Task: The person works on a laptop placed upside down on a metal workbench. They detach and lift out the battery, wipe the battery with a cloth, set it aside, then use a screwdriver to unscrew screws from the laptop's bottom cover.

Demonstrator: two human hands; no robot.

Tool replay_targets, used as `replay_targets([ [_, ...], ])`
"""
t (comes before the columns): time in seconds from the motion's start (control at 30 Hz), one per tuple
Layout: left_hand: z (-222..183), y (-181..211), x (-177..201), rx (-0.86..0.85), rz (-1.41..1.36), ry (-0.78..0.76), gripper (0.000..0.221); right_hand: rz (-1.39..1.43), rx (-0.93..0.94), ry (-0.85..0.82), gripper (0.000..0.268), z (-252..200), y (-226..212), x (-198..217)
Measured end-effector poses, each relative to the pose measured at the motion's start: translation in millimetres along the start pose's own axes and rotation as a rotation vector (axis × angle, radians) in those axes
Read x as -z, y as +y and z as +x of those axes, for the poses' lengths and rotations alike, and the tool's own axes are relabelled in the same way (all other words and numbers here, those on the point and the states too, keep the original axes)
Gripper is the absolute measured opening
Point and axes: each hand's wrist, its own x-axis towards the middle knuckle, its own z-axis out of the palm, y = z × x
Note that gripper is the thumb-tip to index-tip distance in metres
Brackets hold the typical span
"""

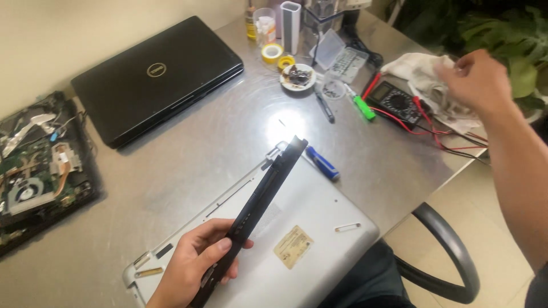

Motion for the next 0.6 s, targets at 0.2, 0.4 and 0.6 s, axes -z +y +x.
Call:
replay_targets([
  [0.2,23,-9,-18,0.057,-0.078,0.029,0.040,-0.008,0.171,0.068,0.020,29,36,-26],
  [0.4,25,-27,1,-0.036,-0.211,0.038,0.040,0.162,0.124,0.090,0.021,15,15,12],
  [0.6,26,-35,9,0.018,-0.189,0.108,0.040,0.073,0.034,-0.039,0.031,3,2,11],
])
